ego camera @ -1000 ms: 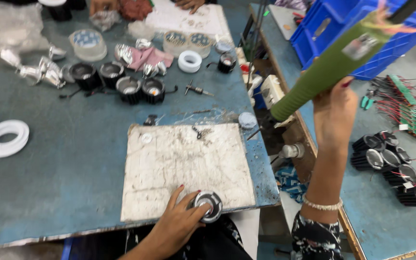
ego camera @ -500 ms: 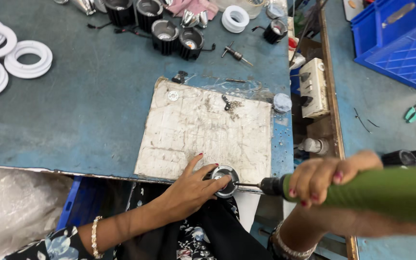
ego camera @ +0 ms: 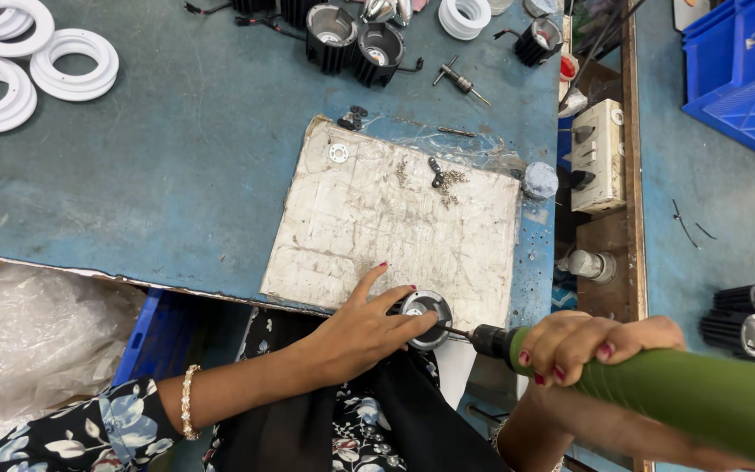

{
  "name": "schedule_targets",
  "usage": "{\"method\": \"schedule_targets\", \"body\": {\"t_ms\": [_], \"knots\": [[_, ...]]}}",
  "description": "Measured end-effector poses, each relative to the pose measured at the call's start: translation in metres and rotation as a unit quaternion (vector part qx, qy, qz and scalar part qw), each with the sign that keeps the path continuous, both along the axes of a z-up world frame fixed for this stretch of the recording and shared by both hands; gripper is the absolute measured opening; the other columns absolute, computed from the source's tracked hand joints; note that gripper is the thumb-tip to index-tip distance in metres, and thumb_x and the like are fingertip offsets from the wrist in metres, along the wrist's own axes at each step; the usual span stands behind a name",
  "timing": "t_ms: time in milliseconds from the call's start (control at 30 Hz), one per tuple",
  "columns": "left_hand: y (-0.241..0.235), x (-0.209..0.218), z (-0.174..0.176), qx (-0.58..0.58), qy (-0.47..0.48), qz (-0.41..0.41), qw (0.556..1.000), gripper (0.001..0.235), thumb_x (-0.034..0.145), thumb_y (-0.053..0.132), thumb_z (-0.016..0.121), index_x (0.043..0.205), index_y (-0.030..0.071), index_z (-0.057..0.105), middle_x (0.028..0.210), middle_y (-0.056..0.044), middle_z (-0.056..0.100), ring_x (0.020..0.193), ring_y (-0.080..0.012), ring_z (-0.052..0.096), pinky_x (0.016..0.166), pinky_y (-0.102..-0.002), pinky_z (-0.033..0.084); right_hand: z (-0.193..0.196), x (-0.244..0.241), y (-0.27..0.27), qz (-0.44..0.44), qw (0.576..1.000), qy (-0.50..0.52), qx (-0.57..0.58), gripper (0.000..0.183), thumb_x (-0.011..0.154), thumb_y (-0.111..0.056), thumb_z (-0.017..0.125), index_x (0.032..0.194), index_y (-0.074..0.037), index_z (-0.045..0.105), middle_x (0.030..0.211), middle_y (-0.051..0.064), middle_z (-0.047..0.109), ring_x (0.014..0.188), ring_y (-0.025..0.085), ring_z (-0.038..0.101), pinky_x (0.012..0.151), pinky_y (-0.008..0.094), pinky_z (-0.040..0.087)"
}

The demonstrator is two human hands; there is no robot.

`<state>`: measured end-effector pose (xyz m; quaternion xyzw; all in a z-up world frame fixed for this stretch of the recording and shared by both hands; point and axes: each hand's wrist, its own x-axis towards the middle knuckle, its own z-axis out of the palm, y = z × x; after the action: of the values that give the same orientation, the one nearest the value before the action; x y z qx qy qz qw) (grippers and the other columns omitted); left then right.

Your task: The person assembles small light fixtures on a workbench. She places a white circular component into a black housing, then uses a green power drill to fasten screws into the fixture. She repeats this process with additional units, handling screws and components by hand.

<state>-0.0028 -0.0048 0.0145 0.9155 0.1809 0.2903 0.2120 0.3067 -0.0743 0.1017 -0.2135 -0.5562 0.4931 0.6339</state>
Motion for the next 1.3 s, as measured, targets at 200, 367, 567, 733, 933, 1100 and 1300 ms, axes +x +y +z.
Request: {"method": "schedule_targets", "body": {"t_ms": [200, 367, 567, 733, 933, 1100, 1300], "knots": [[-0.001, 0.001, 0.001, 0.003, 0.001, 0.007, 1.000, 0.051, 0.093, 0.016, 0.066, 0.141, 0.005, 0.050, 0.119, -0.008, 0.074, 0.134, -0.0370, 0.052, 0.116, -0.072, 0.022, -0.016, -0.010, -0.002, -0.064, 0.997, 0.041, -0.008, 0.107, 0.071, -0.098, 0.045, 0.105, 0.003, 0.048, 0.070, 0.021, 0.058, 0.058, 0.036, 0.058, 0.054, 0.053, 0.052], [-0.001, 0.001, 0.002, -0.005, 0.005, 0.009, 1.000, 0.050, 0.093, 0.016, 0.066, 0.140, 0.006, 0.050, 0.117, -0.008, 0.074, 0.135, -0.0369, 0.052, 0.117, -0.072, 0.022, -0.015, -0.002, 0.005, -0.039, 0.999, -0.020, -0.012, 0.106, 0.070, -0.096, 0.044, 0.105, 0.004, 0.050, 0.073, 0.023, 0.061, 0.063, 0.038, 0.059, 0.059, 0.058, 0.057], [-0.001, 0.001, 0.003, -0.005, 0.017, 0.007, 1.000, 0.051, 0.093, 0.017, 0.067, 0.139, 0.005, 0.050, 0.115, -0.009, 0.074, 0.135, -0.0378, 0.051, 0.117, -0.072, 0.022, -0.020, -0.004, 0.004, -0.048, 0.999, 0.013, -0.011, 0.107, 0.072, -0.096, 0.044, 0.107, 0.006, 0.049, 0.070, 0.025, 0.062, 0.063, 0.038, 0.060, 0.060, 0.057, 0.054], [-0.002, 0.000, 0.004, 0.000, 0.013, 0.009, 1.000, 0.051, 0.092, 0.016, 0.067, 0.139, 0.005, 0.050, 0.116, -0.009, 0.074, 0.135, -0.0378, 0.051, 0.117, -0.071, 0.022, -0.019, 0.001, 0.002, -0.050, 0.998, -0.025, -0.015, 0.107, 0.071, -0.096, 0.042, 0.101, 0.006, 0.052, 0.071, 0.025, 0.061, 0.059, 0.038, 0.060, 0.057, 0.057, 0.053], [-0.001, 0.001, 0.005, -0.003, 0.013, 0.009, 1.000, 0.049, 0.092, 0.015, 0.067, 0.138, 0.005, 0.050, 0.115, -0.009, 0.074, 0.134, -0.0379, 0.051, 0.117, -0.071, 0.023, -0.015, 0.005, 0.005, -0.041, 0.999, -0.027, -0.019, 0.103, 0.071, -0.093, 0.045, 0.104, 0.004, 0.049, 0.068, 0.023, 0.061, 0.060, 0.038, 0.059, 0.057, 0.057, 0.053], [-0.002, -0.001, 0.006, -0.002, 0.004, 0.011, 1.000, 0.048, 0.093, 0.015, 0.066, 0.137, 0.005, 0.050, 0.115, -0.009, 0.073, 0.134, -0.0383, 0.051, 0.117, -0.071, 0.023, -0.014, 0.009, 0.003, 0.008, 1.000, -0.012, -0.026, 0.103, 0.071, -0.093, 0.045, 0.107, 0.004, 0.053, 0.074, 0.021, 0.061, 0.063, 0.036, 0.061, 0.060, 0.056, 0.054], [-0.002, -0.001, 0.004, -0.007, -0.002, 0.009, 1.000, 0.047, 0.093, 0.013, 0.066, 0.136, 0.004, 0.049, 0.117, -0.009, 0.073, 0.134, -0.0390, 0.052, 0.117, -0.071, 0.023, -0.013, 0.019, 0.000, 0.020, 0.998, -0.029, -0.047, 0.104, 0.071, -0.094, 0.046, 0.106, 0.003, 0.053, 0.077, 0.022, 0.060, 0.064, 0.038, 0.060, 0.061, 0.059, 0.053]]}}
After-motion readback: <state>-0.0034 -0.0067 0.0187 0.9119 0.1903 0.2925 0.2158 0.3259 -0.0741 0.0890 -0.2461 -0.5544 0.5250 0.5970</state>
